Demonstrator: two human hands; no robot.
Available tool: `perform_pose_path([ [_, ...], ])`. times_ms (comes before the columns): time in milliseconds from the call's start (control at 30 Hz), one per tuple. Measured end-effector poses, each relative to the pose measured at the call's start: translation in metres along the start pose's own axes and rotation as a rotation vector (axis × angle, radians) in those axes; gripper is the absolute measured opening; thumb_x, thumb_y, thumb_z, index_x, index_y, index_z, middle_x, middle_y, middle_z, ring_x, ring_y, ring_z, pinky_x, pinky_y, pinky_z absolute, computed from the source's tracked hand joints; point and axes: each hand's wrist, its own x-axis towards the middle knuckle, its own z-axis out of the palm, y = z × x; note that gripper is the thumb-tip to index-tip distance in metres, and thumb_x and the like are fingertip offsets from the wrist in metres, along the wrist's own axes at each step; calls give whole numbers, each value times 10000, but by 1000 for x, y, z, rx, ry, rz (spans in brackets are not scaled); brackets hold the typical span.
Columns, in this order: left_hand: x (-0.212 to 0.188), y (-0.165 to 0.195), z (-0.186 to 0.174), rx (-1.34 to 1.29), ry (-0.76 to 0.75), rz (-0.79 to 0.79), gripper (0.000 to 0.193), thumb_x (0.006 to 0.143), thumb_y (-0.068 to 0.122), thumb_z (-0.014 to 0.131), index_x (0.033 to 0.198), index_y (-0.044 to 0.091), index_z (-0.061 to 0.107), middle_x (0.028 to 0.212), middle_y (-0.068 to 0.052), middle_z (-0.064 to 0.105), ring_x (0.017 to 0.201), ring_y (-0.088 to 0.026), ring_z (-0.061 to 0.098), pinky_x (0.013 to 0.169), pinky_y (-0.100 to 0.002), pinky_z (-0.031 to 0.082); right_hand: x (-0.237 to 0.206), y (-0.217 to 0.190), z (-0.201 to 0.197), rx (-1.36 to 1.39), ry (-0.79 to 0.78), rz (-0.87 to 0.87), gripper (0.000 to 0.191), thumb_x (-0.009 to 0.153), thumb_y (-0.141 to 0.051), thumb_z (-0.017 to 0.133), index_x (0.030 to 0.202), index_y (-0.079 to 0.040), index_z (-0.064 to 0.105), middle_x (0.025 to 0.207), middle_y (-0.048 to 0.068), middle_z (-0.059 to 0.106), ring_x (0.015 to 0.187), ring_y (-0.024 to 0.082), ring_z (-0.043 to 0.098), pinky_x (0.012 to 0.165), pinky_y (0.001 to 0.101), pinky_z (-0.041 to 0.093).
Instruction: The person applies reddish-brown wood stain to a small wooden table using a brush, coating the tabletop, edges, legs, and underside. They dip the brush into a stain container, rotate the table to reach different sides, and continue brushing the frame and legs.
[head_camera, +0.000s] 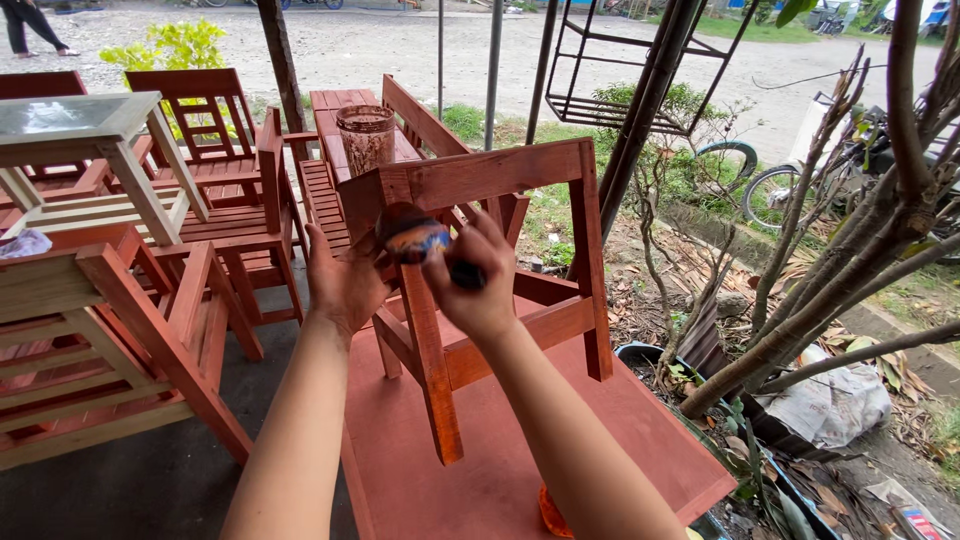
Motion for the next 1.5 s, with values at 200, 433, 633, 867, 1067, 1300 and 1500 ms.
perform_pose_path([
  [200, 8, 3, 1, -42, 112, -19, 1306, 749, 960, 198, 1603, -2, -27, 1701, -211, -115, 1599, -350, 12, 1239, -583, 13, -104, -14, -31, 66, -131, 42, 297, 822, 3, 688, 650, -96, 467, 626, 51, 496, 631, 207, 505, 547, 355, 375],
  [433, 11, 5, 5, 3, 78, 37, 1335, 747, 962, 195, 1619, -23, -31, 1667, -218, -195, 1581, -358, -41, 1244, -533, -12, -153, -50, -73, 69, -188, 270, 295, 759, 35, 743, 629, -90, 510, 643, 59, 553, 556, 185, 519, 510, 346, 400],
  [633, -2, 0, 11, 41, 54, 22, 1181, 790, 917, 120, 1559, 37, 287, 1715, -187, 127, 1568, -339, 102, 1183, -564, 16, -25, -4, -34, 62, 71, -2, 291, 864, -25, 761, 698, -69, 526, 772, 76, 563, 712, 191, 534, 591, 339, 428],
  [867, 1, -5, -1, -179, 0, 54, 1128, 912, 892, 146, 1564, 7, 397, 1722, -269, 122, 1573, -429, 110, 1273, -541, 77, -5, 4, 6, -21, -29, 23, 301, 818, -67, 717, 690, -57, 445, 771, 89, 490, 691, 217, 510, 618, 361, 435],
  [1067, 18, -9, -24, 61, 157, 7, 1312, 747, 941, 189, 1617, -23, 1, 1628, -233, -233, 1556, -297, -179, 1193, -529, -121, -109, -21, -29, 45, -173, 196, 240, 803, -1, 699, 679, -58, 502, 749, 106, 538, 581, 200, 556, 492, 350, 409],
  [1300, 21, -35, -42, 113, 67, 58, 1315, 789, 952, 254, 1616, -54, 70, 1709, -237, -94, 1577, -318, -69, 1208, -527, -88, -183, -41, -66, 72, -252, 318, 252, 771, 25, 722, 678, -53, 501, 716, 117, 489, 565, 238, 490, 481, 375, 381],
  [1500, 23, -35, -33, 189, 352, 12, 1290, 779, 925, 255, 1629, -11, 3, 1681, -225, -170, 1573, -332, -117, 1211, -572, -101, -207, -28, -99, 16, -383, 420, 218, 751, 13, 736, 688, -31, 532, 720, 126, 528, 559, 231, 547, 484, 372, 419],
])
